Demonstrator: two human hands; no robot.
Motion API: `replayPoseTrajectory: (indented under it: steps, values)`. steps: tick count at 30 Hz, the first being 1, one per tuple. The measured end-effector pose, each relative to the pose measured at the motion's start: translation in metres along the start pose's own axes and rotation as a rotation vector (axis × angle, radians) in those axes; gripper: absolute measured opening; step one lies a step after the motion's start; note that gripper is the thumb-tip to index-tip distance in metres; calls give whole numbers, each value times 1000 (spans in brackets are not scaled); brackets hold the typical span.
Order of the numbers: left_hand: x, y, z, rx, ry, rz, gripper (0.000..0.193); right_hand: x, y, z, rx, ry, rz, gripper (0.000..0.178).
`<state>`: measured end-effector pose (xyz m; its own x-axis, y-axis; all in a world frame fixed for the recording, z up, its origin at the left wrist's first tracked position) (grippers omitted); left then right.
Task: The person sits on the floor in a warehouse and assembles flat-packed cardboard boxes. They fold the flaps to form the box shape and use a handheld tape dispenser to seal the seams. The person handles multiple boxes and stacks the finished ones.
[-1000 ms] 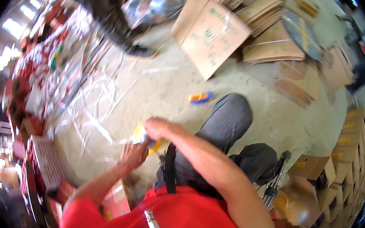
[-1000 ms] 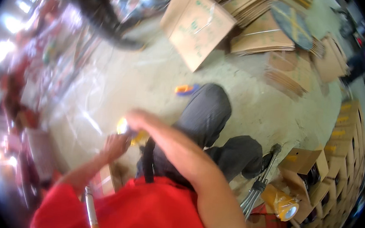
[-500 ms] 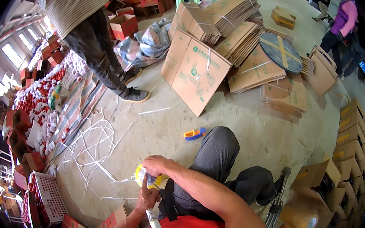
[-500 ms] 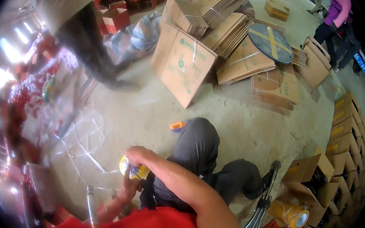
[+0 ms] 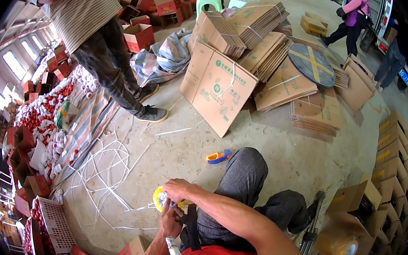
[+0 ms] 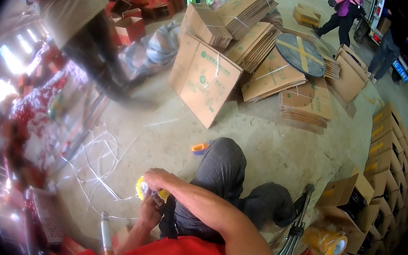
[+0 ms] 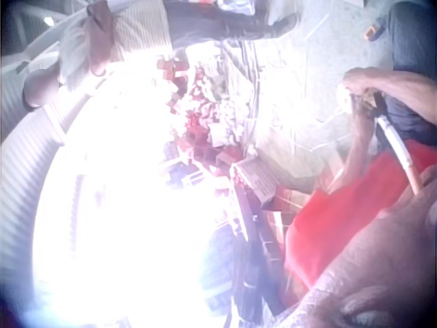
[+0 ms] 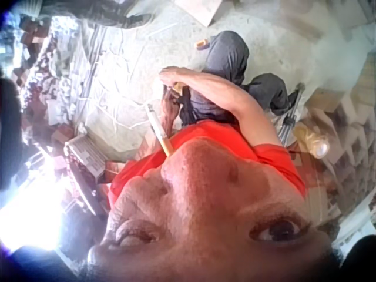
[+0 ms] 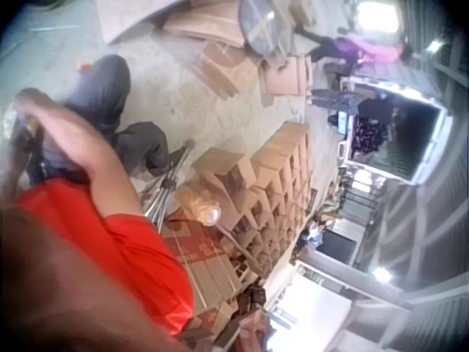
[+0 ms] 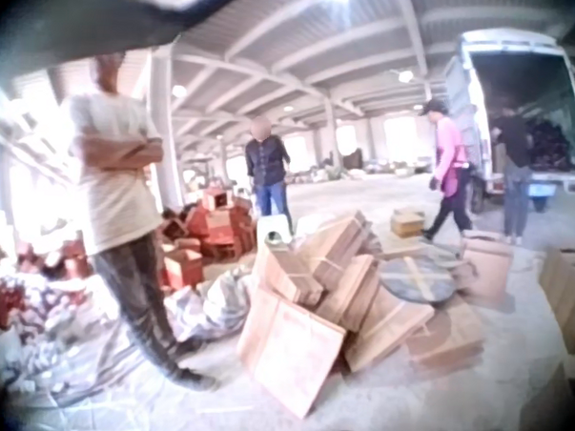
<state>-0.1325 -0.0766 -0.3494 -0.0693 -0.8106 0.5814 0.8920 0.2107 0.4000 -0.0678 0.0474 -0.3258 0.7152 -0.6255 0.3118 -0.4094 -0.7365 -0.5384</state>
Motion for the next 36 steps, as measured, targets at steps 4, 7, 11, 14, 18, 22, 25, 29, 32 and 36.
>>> replayPoseTrajectory:
  steps: [4, 7, 11, 14, 18, 22, 25, 29, 32, 36]
  values:
    - [-7, -1, -5, 37, -4, 3, 37, 0, -1, 0, -4, -24, 13, 20]
    - [-19, -7, -7, 21, 26, -30, 23, 1, -4, 0, -1, -29, 26, 21]
    - [-36, -16, -7, -147, 53, 135, 8, -6, 7, 9, 23, -16, -1, 22]
    - [-34, -17, -4, -271, 77, 244, 6, -6, 8, 7, 45, -42, -5, 22]
    - [-33, -20, -6, -333, 136, 277, 12, -4, 8, 3, 35, -57, 7, 21]
    - [-30, -25, -6, -252, 154, 227, 11, 0, 4, 2, -39, -66, -19, 19]
    - [-26, -29, -6, -276, 203, 200, 9, 0, 7, -2, -50, -71, -71, 17]
    - [-16, -17, 8, -1141, 705, 27, 3, 2, 22, 8, -88, -8, -120, 17]
    - [-23, -33, -13, -185, 138, 108, 0, 5, 11, 5, -49, -71, -55, 15]
    - [-26, -23, -6, 13, 90, 159, 2, 13, -4, -10, 55, -85, -27, 20]
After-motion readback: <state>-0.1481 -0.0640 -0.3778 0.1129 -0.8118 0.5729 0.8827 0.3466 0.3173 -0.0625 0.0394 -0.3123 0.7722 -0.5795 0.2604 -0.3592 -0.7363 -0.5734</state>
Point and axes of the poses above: each hand's wrist, its own x-axis away from the middle knuckle, its own y-axis out of the palm, z = x × y, the point moved 6 cm from there along -x, towards the middle knuckle, and after that the axes turned 15 degrees about -x, right-handed, at the moved point
